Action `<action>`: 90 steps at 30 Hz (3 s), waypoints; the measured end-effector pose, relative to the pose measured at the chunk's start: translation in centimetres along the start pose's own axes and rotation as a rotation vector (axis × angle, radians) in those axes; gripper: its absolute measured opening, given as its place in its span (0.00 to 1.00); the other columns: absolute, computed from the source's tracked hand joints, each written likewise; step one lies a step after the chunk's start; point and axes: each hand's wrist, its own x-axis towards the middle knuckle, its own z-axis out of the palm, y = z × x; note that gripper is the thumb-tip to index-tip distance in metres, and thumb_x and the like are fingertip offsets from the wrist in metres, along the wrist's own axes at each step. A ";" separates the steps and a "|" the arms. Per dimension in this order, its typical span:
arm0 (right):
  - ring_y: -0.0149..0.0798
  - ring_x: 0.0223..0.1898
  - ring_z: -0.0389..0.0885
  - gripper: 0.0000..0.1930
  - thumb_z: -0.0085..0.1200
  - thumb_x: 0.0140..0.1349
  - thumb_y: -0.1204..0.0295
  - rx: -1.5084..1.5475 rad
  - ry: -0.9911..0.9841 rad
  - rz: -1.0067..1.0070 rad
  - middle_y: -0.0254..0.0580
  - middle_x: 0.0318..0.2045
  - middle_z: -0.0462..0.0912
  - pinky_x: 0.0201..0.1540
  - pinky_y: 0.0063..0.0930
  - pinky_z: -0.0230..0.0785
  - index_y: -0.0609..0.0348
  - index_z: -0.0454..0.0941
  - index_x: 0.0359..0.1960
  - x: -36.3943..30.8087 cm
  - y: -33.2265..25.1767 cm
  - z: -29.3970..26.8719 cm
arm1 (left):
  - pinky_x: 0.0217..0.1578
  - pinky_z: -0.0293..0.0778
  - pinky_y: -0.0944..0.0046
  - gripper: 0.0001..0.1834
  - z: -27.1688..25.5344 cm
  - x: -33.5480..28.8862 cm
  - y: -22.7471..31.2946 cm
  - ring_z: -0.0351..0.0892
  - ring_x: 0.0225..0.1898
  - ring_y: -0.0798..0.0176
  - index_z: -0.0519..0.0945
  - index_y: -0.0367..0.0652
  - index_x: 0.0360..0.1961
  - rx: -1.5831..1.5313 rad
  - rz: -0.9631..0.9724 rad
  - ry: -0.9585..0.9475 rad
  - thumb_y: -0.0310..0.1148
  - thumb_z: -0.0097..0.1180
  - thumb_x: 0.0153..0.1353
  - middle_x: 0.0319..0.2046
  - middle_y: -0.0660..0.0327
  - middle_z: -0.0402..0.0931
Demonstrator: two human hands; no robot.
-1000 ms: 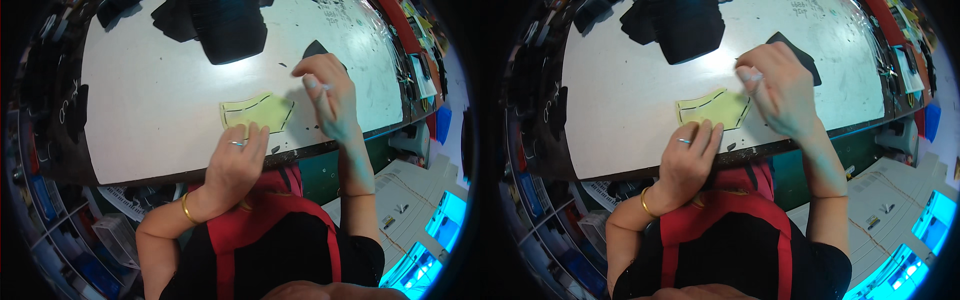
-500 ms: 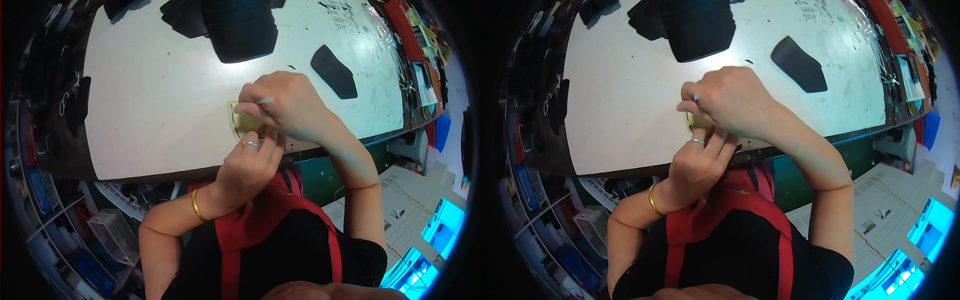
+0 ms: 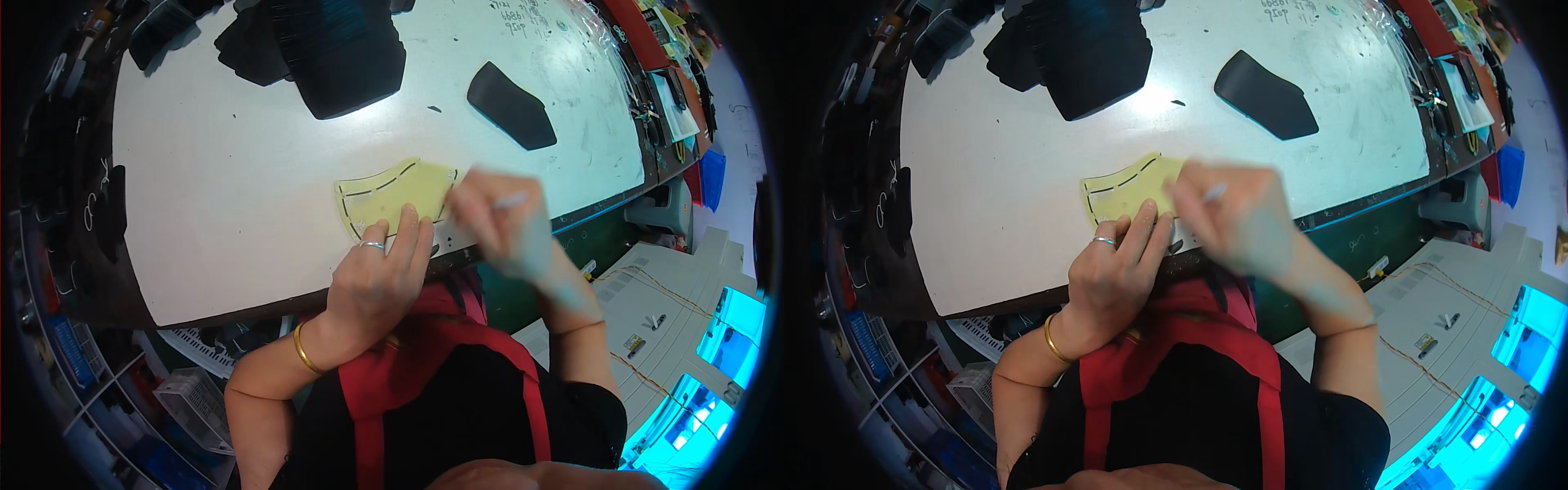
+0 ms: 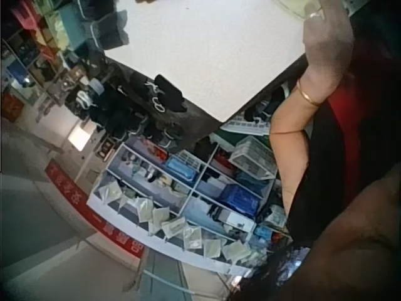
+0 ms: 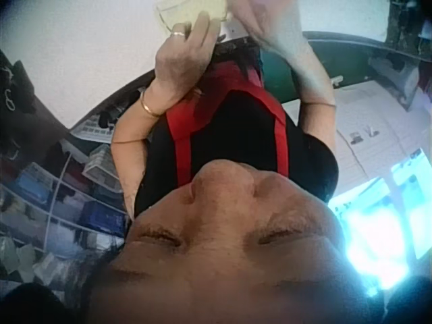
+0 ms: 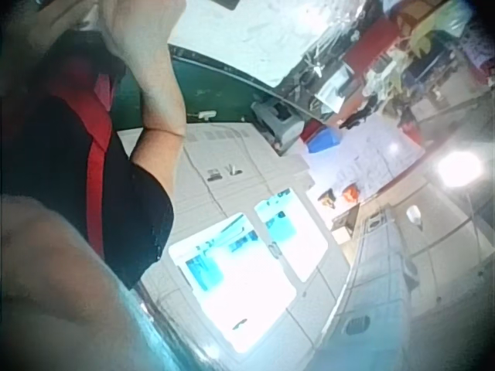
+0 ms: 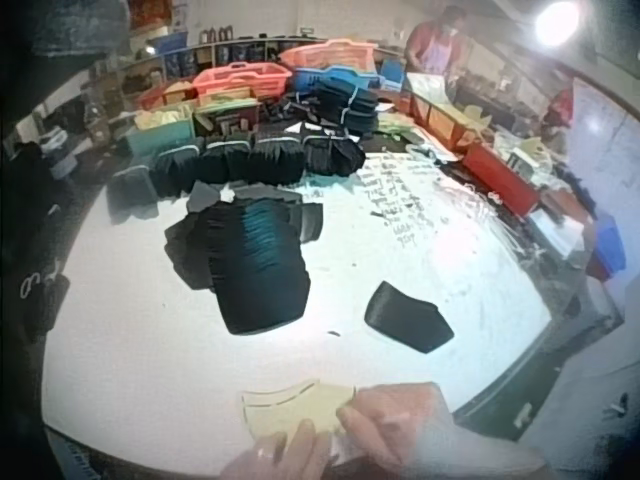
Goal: The recorder marks outlines onto leather pieces using a template and a silver marker pen.
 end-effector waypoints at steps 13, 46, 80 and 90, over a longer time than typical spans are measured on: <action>0.33 0.39 0.86 0.11 0.56 0.73 0.68 0.329 0.150 0.567 0.43 0.37 0.88 0.45 0.25 0.77 0.64 0.85 0.44 1.6 7.2 -4.9 | 0.44 0.81 0.59 0.17 -0.3 4.8 -6.6 0.82 0.45 0.54 0.85 0.40 0.45 0.009 -0.018 0.254 0.26 0.65 0.51 0.45 0.58 0.82; 0.44 0.36 0.90 0.16 0.69 0.61 0.66 0.259 -0.156 0.206 0.43 0.32 0.89 0.40 0.34 0.80 0.55 0.82 0.48 1.7 5.1 0.8 | 0.39 0.83 0.60 0.28 -1.7 -1.1 -0.7 0.79 0.44 0.53 0.84 0.44 0.56 -0.106 -0.154 -0.103 0.21 0.59 0.51 0.49 0.56 0.80; 0.44 0.23 0.82 0.11 0.61 0.68 0.62 0.150 -0.063 -0.034 0.37 0.19 0.80 0.26 0.35 0.72 0.53 0.80 0.30 3.8 1.2 -1.1 | 0.25 0.77 0.70 0.19 -0.1 0.4 1.3 0.80 0.33 0.61 0.85 0.41 0.49 0.075 -0.012 -0.001 0.29 0.59 0.54 0.52 0.57 0.83; 0.46 0.21 0.81 0.11 0.61 0.67 0.63 -0.237 -0.009 -0.158 0.39 0.18 0.78 0.25 0.39 0.70 0.54 0.77 0.31 4.2 2.2 -1.1 | 0.25 0.77 0.70 0.18 -0.5 0.9 1.1 0.77 0.30 0.62 0.85 0.43 0.47 0.053 -0.042 -0.062 0.26 0.59 0.53 0.50 0.59 0.84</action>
